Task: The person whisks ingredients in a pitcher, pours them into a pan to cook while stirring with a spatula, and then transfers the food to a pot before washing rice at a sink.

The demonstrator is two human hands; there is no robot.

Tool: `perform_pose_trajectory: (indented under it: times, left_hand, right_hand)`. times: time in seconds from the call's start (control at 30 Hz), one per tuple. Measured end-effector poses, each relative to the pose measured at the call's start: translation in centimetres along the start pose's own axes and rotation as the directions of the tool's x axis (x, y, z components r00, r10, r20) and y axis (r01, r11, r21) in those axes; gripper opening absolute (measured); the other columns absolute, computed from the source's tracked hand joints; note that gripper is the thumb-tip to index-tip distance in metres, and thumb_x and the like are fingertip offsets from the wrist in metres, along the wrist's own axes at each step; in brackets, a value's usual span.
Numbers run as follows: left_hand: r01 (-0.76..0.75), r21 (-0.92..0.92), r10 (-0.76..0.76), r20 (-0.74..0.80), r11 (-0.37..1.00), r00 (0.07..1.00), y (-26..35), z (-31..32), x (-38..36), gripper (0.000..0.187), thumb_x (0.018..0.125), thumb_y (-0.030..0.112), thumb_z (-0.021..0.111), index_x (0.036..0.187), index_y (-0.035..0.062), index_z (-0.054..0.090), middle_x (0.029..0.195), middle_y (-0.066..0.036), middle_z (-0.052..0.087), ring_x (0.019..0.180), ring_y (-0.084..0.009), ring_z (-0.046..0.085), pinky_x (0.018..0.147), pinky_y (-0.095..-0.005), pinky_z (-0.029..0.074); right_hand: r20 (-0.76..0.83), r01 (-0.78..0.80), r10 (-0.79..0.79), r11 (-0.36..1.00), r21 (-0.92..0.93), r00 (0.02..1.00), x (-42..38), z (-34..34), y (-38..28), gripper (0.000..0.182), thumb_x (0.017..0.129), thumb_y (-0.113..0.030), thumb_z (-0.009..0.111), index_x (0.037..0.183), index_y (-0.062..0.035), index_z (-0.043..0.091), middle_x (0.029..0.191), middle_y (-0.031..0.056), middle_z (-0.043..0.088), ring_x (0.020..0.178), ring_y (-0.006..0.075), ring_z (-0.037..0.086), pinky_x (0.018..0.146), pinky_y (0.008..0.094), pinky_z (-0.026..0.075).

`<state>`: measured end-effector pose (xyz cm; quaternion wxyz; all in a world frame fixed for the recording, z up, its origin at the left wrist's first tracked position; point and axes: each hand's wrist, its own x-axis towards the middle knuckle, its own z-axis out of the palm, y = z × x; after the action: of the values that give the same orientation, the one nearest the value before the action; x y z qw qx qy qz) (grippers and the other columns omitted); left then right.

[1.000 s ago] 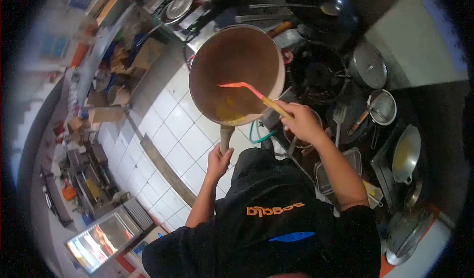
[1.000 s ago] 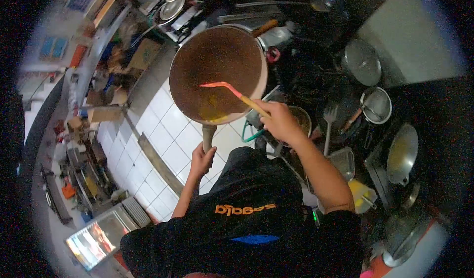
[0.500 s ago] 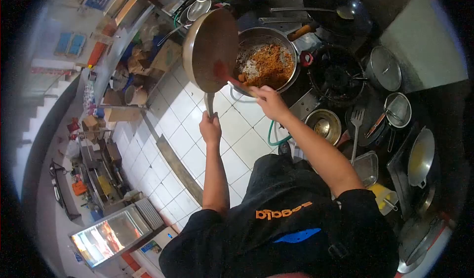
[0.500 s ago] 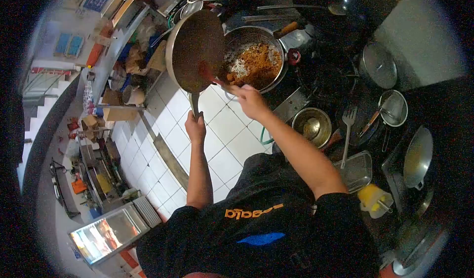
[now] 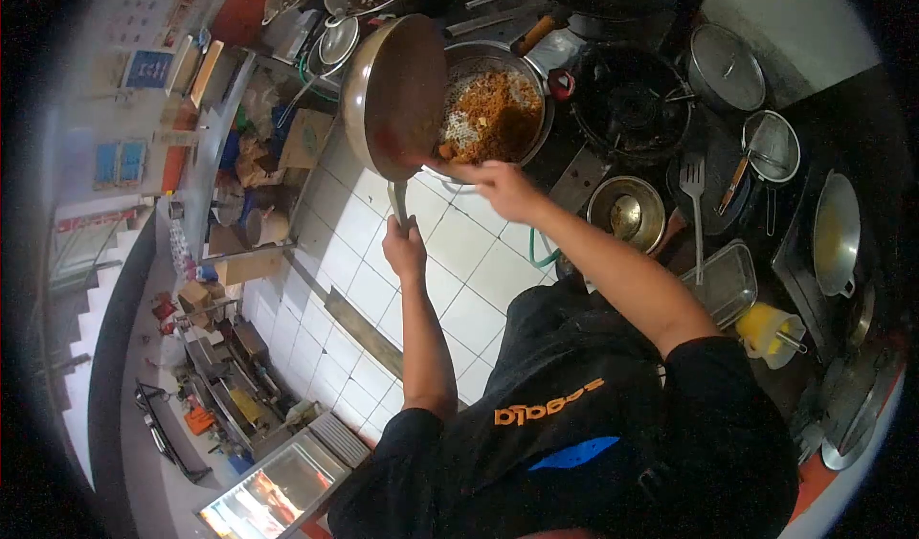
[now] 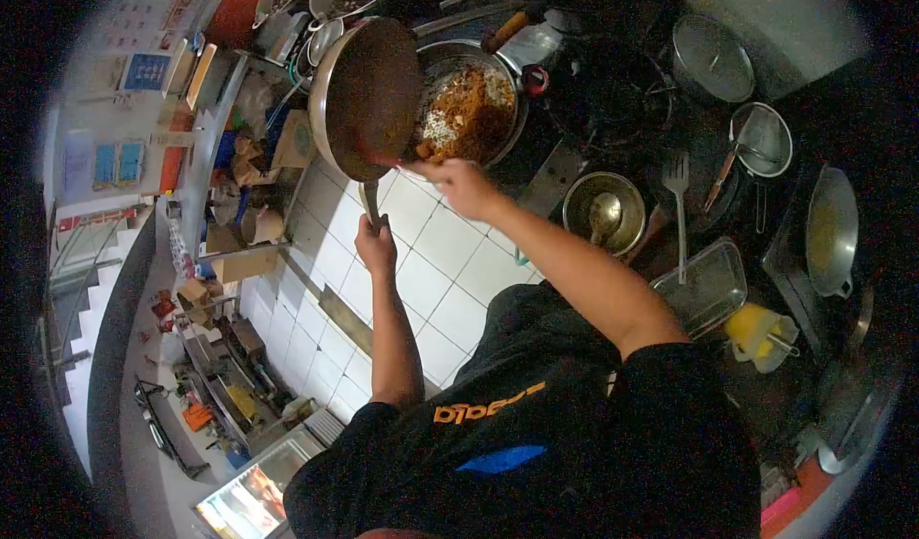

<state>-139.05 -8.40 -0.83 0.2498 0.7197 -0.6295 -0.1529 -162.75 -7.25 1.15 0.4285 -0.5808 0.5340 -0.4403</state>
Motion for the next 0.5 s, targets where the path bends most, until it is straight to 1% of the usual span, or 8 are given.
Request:
perform_pose_trajectory:
  times: [0.03,0.07,0.13,0.2,0.27,0.3,0.4,0.5]
  left_hand:
    - [-0.019,0.029,0.019,0.003,0.999,1.000,-0.4,0.2,-0.1,0.015,0.080,0.015,0.060,0.081,0.0027,0.052,0.065,-0.019,0.058,0.060,-0.0384,0.054,0.055,-0.0404,0.042]
    - [-0.020,0.040,0.020,0.019,0.999,1.000,-0.8,0.3,-0.3,0.015,0.080,0.015,0.060,0.081,0.0027,0.052,0.065,-0.019,0.058,0.060,-0.0384,0.054,0.055,-0.0404,0.042]
    - [-0.029,-0.026,0.030,0.030,0.999,0.999,0.3,0.2,-0.1,0.014,0.079,0.014,0.060,0.084,0.0018,0.054,0.065,-0.017,0.059,0.059,-0.0350,0.055,0.056,-0.0378,0.043]
    - [-0.038,-0.045,0.041,0.057,0.998,0.998,0.2,0.5,0.4,0.014,0.079,0.013,0.060,0.086,0.0012,0.055,0.066,-0.016,0.059,0.057,-0.0306,0.055,0.057,-0.0352,0.043]
    - [-0.072,-0.037,0.075,0.073,0.997,0.994,0.1,0.5,0.3,0.013,0.079,0.012,0.060,0.085,0.0011,0.055,0.065,-0.014,0.058,0.055,-0.0247,0.053,0.056,-0.0335,0.043]
    - [-0.026,-0.079,0.034,0.099,0.997,0.995,-0.2,0.6,0.4,0.012,0.079,0.011,0.060,0.083,0.0010,0.054,0.063,-0.013,0.058,0.054,-0.0209,0.051,0.055,-0.0322,0.042]
    - [-0.042,-0.052,0.048,0.113,0.998,0.992,-0.2,0.8,0.7,0.012,0.079,0.010,0.061,0.082,0.0005,0.053,0.062,-0.013,0.057,0.053,-0.0180,0.048,0.054,-0.0315,0.041]
    - [-0.076,-0.134,0.089,0.099,0.988,0.991,-1.3,1.7,1.5,0.014,0.079,0.009,0.061,0.080,-0.0007,0.052,0.062,-0.013,0.056,0.053,-0.0157,0.046,0.054,-0.0305,0.040]
  right_hand:
    - [-0.030,0.124,-0.121,0.987,0.099,0.992,-0.7,0.5,-0.9,0.028,0.075,-0.003,0.054,0.101,-0.0057,0.064,0.088,0.0209,0.062,0.084,0.0311,0.061,0.073,0.0366,0.047]
    - [-0.036,0.109,-0.105,0.988,0.108,0.994,-0.9,0.5,-0.5,0.028,0.075,-0.003,0.054,0.101,-0.0057,0.064,0.088,0.0209,0.062,0.084,0.0311,0.061,0.073,0.0366,0.047]
    - [0.176,-0.239,0.240,0.971,-0.029,0.955,-0.4,-0.6,0.8,0.031,0.076,-0.004,0.054,0.107,-0.0062,0.062,0.094,0.0173,0.061,0.085,0.0286,0.059,0.073,0.0346,0.046]
    - [0.140,-0.275,0.276,0.961,-0.025,0.951,-0.2,-0.8,1.8,0.032,0.077,-0.004,0.054,0.108,-0.0063,0.061,0.099,0.0184,0.058,0.090,0.0293,0.058,0.077,0.0338,0.045]
    - [-0.062,0.126,-0.122,0.990,0.070,0.991,-0.9,1.0,2.3,0.032,0.077,-0.004,0.052,0.107,-0.0070,0.061,0.083,0.0205,0.061,0.081,0.0302,0.062,0.071,0.0349,0.047]
    - [-0.046,0.168,-0.167,0.985,0.027,0.985,-1.2,1.4,2.6,0.036,0.077,-0.004,0.050,0.111,-0.0096,0.060,0.075,0.0202,0.061,0.075,0.0302,0.062,0.070,0.0348,0.047]
    - [-0.036,-0.097,0.097,0.995,0.013,0.995,-0.6,-0.3,3.6,0.044,0.077,-0.005,0.050,0.120,-0.0165,0.055,0.076,0.0185,0.061,0.075,0.0289,0.061,0.072,0.0343,0.046]
    - [-0.017,-0.030,0.033,0.988,0.148,0.999,-1.2,-0.3,1.3,0.038,0.077,-0.002,0.050,0.112,-0.0107,0.060,0.086,0.0201,0.063,0.078,0.0277,0.063,0.071,0.0338,0.047]
